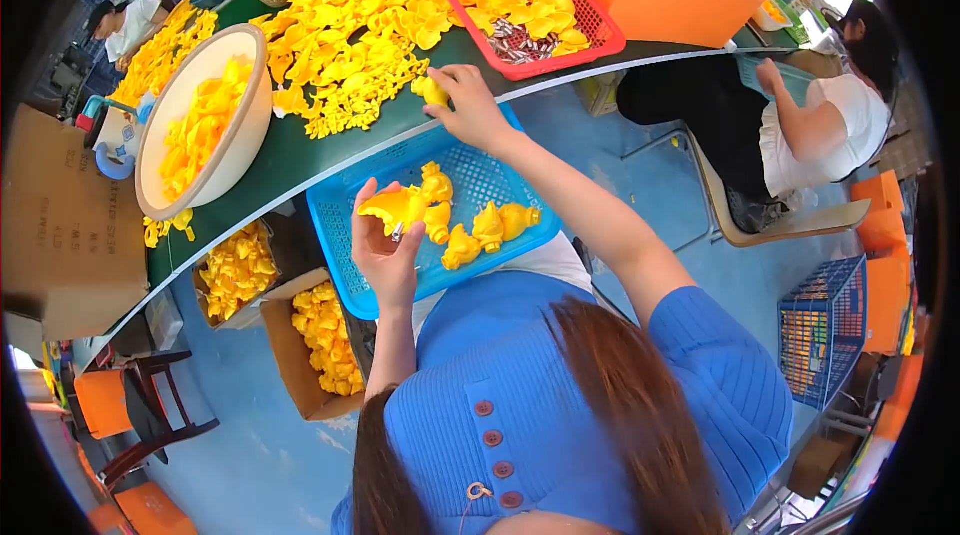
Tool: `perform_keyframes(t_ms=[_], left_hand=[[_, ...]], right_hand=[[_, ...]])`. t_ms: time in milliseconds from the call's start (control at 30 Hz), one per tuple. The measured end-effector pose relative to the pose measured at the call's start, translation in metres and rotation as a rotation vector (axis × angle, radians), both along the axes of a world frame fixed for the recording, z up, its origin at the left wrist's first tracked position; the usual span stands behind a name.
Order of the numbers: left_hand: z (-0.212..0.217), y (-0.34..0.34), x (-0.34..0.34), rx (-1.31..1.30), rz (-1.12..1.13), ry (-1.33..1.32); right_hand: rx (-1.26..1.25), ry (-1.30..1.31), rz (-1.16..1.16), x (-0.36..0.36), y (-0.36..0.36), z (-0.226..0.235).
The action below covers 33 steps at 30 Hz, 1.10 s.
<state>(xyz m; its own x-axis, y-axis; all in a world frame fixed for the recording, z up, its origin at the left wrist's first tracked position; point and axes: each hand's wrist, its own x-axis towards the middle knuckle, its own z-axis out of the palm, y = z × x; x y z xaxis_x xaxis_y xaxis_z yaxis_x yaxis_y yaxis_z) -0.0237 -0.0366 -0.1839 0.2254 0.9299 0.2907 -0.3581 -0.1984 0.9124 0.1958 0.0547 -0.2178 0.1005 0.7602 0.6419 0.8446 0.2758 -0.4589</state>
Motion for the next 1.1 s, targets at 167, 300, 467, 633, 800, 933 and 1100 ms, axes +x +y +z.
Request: perform_keyframes(t_ms=[167, 300, 467, 633, 800, 933, 1100], left_hand=[[0.001, 0.0, 0.0, -0.028, -0.004, -0.001], [0.002, -0.001, 0.001, -0.044, -0.013, 0.0], [0.003, 0.002, -0.002, -0.034, -0.014, 0.027], [-0.001, 0.004, -0.004, -0.042, -0.092, -0.046], [-0.006, 0.006, 0.0, -0.049, -0.149, -0.157], [-0.007, 0.007, -0.005, -0.159, -0.184, -0.22], [-0.009, 0.009, -0.005, -0.129, -0.16, -0.192]], right_hand=[[0.039, -0.001, 0.103, 0.002, 0.002, 0.01], [-0.088, -0.207, -0.162, -0.003, -0.003, 0.017], [0.009, -0.024, -0.031, 0.009, 0.004, 0.017], [-0.135, -0.079, 0.216, 0.032, -0.002, 0.015], [-0.206, 0.01, 0.0, 0.028, -0.006, 0.008], [-0.036, -0.239, 0.016, 0.033, -0.004, 0.004], [-0.213, 0.055, 0.152, 0.038, -0.009, 0.004]])
